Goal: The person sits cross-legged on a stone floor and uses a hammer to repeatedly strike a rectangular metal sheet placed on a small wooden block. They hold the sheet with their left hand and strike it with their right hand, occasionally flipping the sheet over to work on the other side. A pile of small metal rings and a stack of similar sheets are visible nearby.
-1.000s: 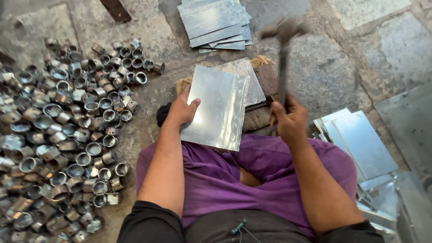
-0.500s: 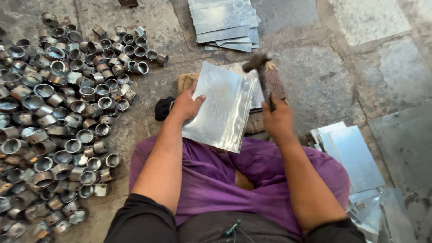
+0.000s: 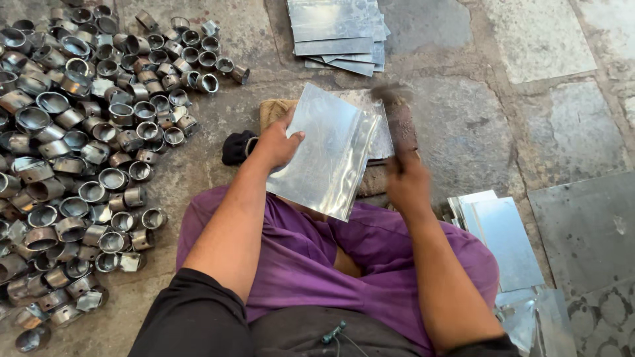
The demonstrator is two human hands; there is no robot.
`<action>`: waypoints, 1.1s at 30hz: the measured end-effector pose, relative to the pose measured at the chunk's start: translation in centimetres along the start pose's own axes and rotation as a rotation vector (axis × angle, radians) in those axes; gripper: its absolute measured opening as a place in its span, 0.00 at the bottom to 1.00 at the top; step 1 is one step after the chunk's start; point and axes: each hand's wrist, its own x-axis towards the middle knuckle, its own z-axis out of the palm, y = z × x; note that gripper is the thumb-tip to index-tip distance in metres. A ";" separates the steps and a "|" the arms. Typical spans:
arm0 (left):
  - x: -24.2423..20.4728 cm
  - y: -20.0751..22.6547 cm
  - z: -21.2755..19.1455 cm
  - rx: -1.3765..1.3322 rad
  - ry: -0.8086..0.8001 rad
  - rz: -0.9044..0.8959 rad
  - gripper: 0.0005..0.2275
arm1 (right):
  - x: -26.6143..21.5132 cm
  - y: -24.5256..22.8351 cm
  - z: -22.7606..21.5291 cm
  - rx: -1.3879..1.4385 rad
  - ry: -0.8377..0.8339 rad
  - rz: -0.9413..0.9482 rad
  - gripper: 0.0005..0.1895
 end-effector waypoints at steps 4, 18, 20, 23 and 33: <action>-0.2 0.3 -0.1 0.009 0.007 0.019 0.30 | 0.6 1.4 -1.5 0.178 -0.072 0.341 0.15; 0.5 -0.3 0.4 0.008 0.022 0.028 0.30 | -2.1 1.9 0.5 0.071 -0.125 0.186 0.17; 0.3 -0.5 0.3 0.010 0.037 0.073 0.28 | -0.7 0.4 -1.1 0.119 -0.113 0.301 0.19; 0.5 -1.0 0.6 0.025 0.057 0.066 0.25 | 0.4 -2.0 -5.5 0.395 0.138 0.229 0.17; 1.4 -1.1 1.3 -0.030 0.075 0.011 0.21 | -3.0 1.3 -0.5 0.159 -0.007 0.062 0.15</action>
